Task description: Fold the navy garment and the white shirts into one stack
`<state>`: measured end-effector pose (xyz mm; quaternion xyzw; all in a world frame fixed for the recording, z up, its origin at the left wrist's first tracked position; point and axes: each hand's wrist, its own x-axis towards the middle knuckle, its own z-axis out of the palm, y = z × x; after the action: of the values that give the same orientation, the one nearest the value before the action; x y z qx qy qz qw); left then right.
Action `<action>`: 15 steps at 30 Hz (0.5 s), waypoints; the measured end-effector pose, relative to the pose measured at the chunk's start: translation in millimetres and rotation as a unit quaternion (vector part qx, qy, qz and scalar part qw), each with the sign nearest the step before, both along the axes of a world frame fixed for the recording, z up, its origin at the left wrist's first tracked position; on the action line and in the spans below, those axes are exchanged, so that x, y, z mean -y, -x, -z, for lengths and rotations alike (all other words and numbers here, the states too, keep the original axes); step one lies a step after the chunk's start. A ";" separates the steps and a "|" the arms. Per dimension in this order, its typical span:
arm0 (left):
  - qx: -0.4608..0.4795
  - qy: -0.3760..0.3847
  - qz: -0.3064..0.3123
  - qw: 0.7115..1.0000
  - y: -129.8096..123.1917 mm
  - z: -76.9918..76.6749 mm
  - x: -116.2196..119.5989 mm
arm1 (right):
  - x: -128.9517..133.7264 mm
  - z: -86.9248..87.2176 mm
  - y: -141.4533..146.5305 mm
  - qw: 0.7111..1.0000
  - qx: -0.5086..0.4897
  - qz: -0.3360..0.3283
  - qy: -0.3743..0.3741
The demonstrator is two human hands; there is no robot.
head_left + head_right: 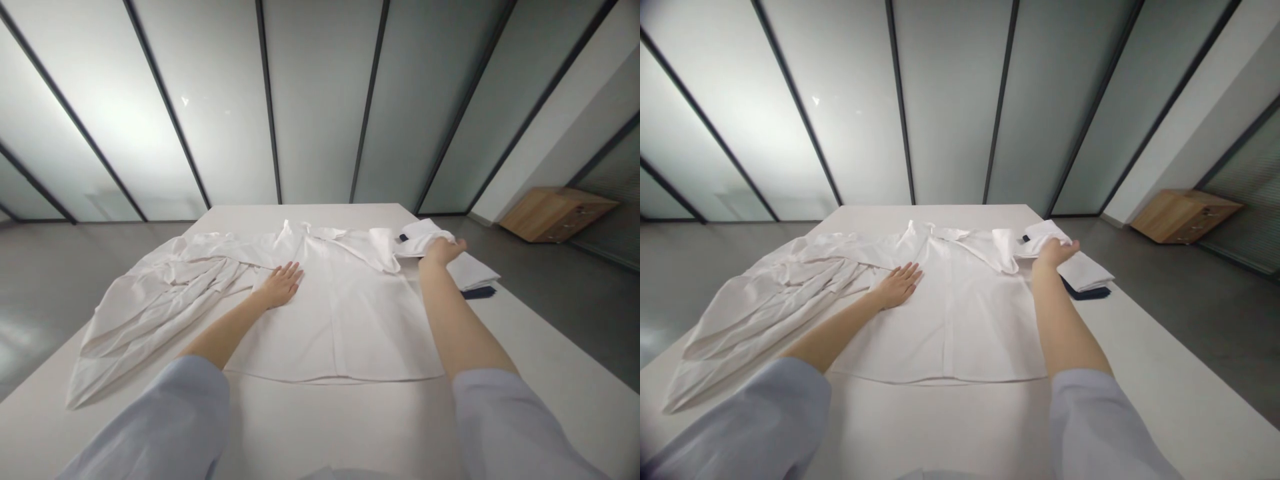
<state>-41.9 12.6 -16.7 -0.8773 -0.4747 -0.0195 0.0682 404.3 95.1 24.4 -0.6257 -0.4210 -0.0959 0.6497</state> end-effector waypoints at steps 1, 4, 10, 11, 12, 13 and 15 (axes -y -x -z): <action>-0.002 0.012 0.009 1.000 0.6 0.3 2.2 | 1.4 -1.1 4.2 0.998 -0.030 0.044 -0.016; 0.001 0.041 0.002 0.999 -0.6 -3.1 7.0 | 11.3 -7.0 31.8 0.999 0.028 0.041 -0.017; 0.025 0.020 -0.121 0.992 -24.0 -18.4 4.2 | 44.3 7.7 116.2 0.850 0.305 -0.338 0.265; 0.026 0.016 -0.137 0.990 -28.0 -18.7 3.4 | 49.2 15.3 127.1 0.817 0.335 -0.344 0.319; 0.028 0.009 -0.142 0.989 -31.2 -18.1 2.9 | 53.6 23.1 136.0 0.793 0.359 -0.331 0.363; 0.031 0.002 -0.138 0.990 -33.2 -16.7 2.7 | 57.4 30.6 142.7 0.780 0.377 -0.306 0.395; 0.043 -0.014 -0.119 0.992 -33.9 -12.6 3.2 | 62.8 41.8 150.6 0.766 0.399 -0.257 0.434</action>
<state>-7.9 9.4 -4.0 -0.8120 -0.5777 -0.0559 0.0620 253.7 32.3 -17.4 -0.6150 -0.7837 0.0268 0.0829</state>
